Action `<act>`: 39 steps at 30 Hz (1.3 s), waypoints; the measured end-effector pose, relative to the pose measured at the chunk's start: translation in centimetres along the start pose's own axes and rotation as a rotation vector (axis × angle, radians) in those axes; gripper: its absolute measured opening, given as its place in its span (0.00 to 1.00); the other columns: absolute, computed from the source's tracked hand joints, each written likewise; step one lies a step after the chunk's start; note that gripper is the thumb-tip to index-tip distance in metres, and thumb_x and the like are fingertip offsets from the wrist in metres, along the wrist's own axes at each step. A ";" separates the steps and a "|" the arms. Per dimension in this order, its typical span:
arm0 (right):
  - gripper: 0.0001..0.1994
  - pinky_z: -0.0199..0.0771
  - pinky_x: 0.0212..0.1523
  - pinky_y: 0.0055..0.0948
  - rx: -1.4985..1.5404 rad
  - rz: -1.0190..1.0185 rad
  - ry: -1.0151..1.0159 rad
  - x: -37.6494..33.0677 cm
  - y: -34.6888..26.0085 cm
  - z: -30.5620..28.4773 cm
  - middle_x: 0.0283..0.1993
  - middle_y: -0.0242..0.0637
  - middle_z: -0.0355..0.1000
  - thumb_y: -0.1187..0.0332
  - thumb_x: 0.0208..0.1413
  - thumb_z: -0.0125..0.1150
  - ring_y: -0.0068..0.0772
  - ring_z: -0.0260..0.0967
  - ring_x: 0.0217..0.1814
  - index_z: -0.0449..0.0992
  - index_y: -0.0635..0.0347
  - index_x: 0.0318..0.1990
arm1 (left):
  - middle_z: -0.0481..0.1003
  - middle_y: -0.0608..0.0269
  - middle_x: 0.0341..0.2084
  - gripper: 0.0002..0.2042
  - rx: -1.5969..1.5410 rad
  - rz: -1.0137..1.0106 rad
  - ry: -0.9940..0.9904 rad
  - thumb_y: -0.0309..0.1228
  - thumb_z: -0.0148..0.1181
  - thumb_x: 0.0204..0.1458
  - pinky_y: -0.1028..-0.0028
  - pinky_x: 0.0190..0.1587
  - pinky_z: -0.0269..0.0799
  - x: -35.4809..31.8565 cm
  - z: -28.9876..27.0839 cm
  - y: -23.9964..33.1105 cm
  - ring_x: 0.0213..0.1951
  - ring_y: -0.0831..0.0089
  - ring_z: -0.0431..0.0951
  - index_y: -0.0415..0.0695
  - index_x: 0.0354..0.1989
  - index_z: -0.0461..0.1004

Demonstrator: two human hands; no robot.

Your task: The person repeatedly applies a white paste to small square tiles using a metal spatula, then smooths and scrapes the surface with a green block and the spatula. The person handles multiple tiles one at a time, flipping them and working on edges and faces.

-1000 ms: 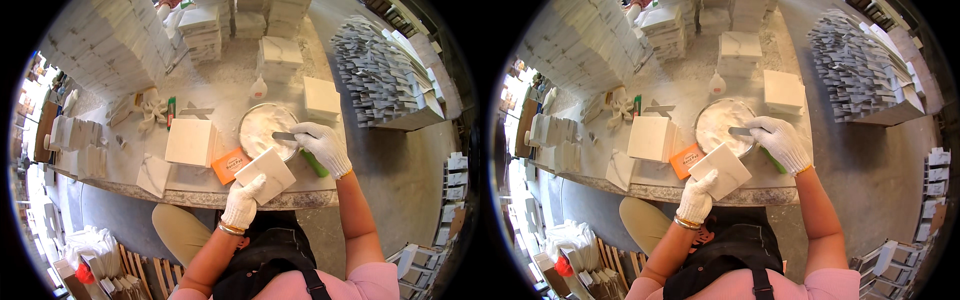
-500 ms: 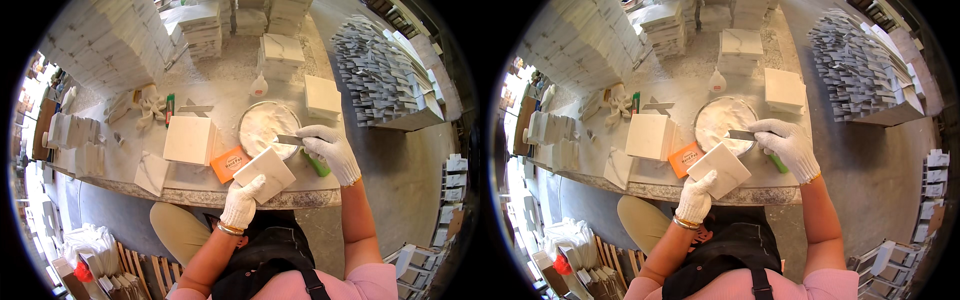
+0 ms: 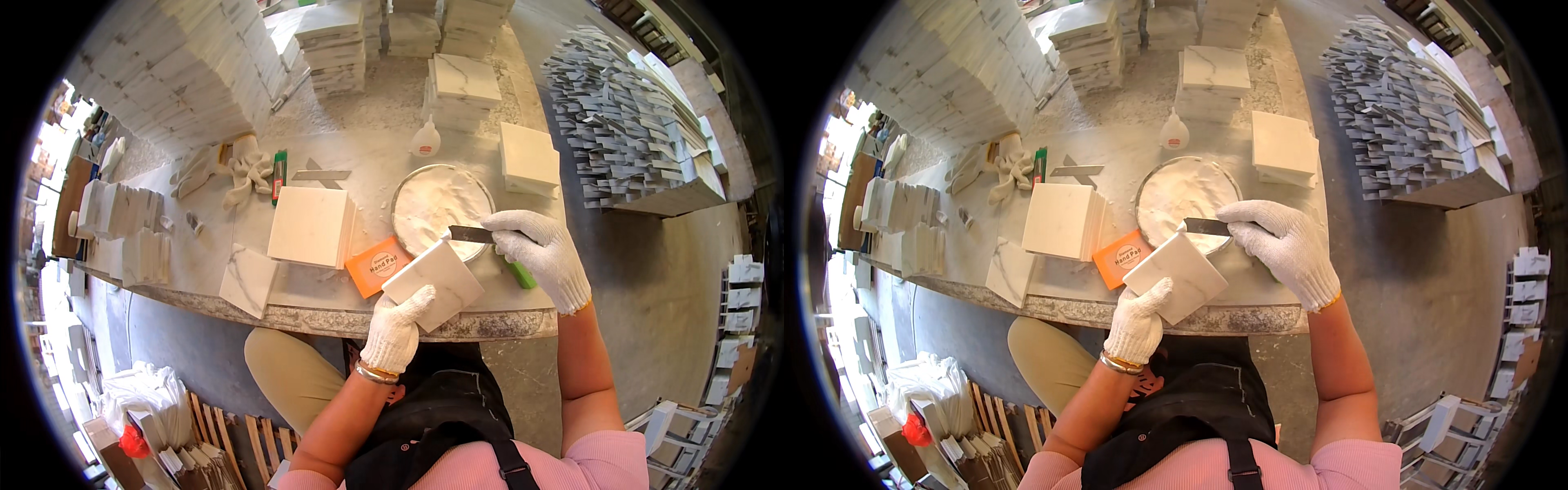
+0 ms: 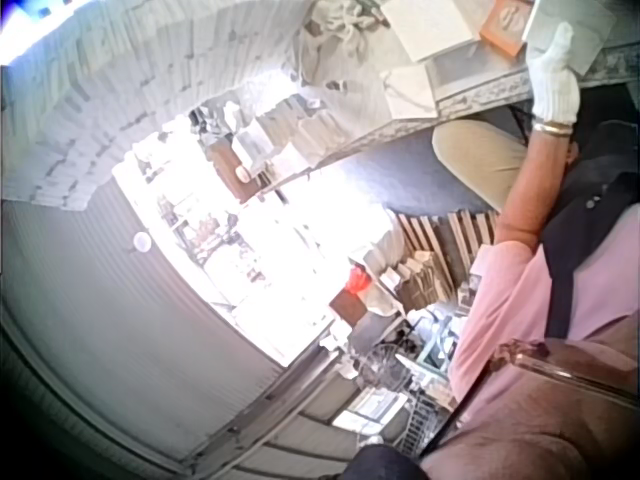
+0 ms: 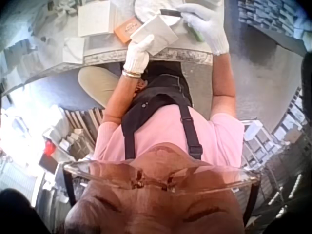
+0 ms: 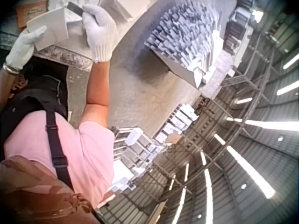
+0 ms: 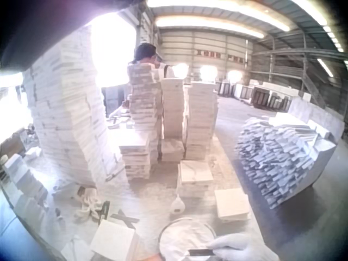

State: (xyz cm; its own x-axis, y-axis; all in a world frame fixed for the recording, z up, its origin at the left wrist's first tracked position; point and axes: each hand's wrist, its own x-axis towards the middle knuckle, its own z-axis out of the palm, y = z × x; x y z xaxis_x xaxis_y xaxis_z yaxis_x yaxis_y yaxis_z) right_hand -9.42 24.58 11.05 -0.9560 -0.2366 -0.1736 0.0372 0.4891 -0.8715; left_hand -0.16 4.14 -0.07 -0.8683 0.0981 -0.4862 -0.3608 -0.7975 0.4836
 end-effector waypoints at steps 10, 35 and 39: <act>0.12 0.76 0.46 0.24 -0.105 -0.200 0.077 0.0 0.5 0.4 0.42 0.37 0.80 0.80 0.56 0.59 0.23 0.75 0.42 0.82 0.66 0.47 | 0.78 0.56 0.51 0.21 -0.013 0.003 -0.004 0.21 0.63 0.57 0.64 0.52 0.81 0.0 0.0 0.0 0.49 0.64 0.81 0.34 0.60 0.71; 0.13 0.75 0.45 0.26 -0.104 0.014 0.039 2.4 2.3 1.1 0.42 0.40 0.82 0.71 0.58 0.60 0.26 0.77 0.40 0.82 0.65 0.48 | 0.77 0.56 0.53 0.23 -0.037 -0.016 -0.001 0.23 0.64 0.58 0.65 0.54 0.79 0.2 -0.5 -0.3 0.51 0.64 0.80 0.34 0.62 0.70; 0.13 0.75 0.45 0.27 -0.080 0.054 0.001 2.4 2.2 1.1 0.41 0.40 0.82 0.71 0.58 0.60 0.25 0.76 0.41 0.82 0.66 0.48 | 0.77 0.56 0.53 0.22 -0.020 -0.017 -0.004 0.24 0.63 0.59 0.64 0.55 0.78 0.2 -0.4 -0.2 0.52 0.63 0.80 0.34 0.62 0.69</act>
State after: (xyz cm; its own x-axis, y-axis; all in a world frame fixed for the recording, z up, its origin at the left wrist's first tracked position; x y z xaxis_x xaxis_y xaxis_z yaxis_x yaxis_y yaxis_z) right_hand -11.31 24.14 8.24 -0.9535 -0.2071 -0.2189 0.0656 0.5663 -0.8216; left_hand -0.08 4.10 -0.59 -0.8634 0.1145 -0.4913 -0.3691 -0.8073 0.4605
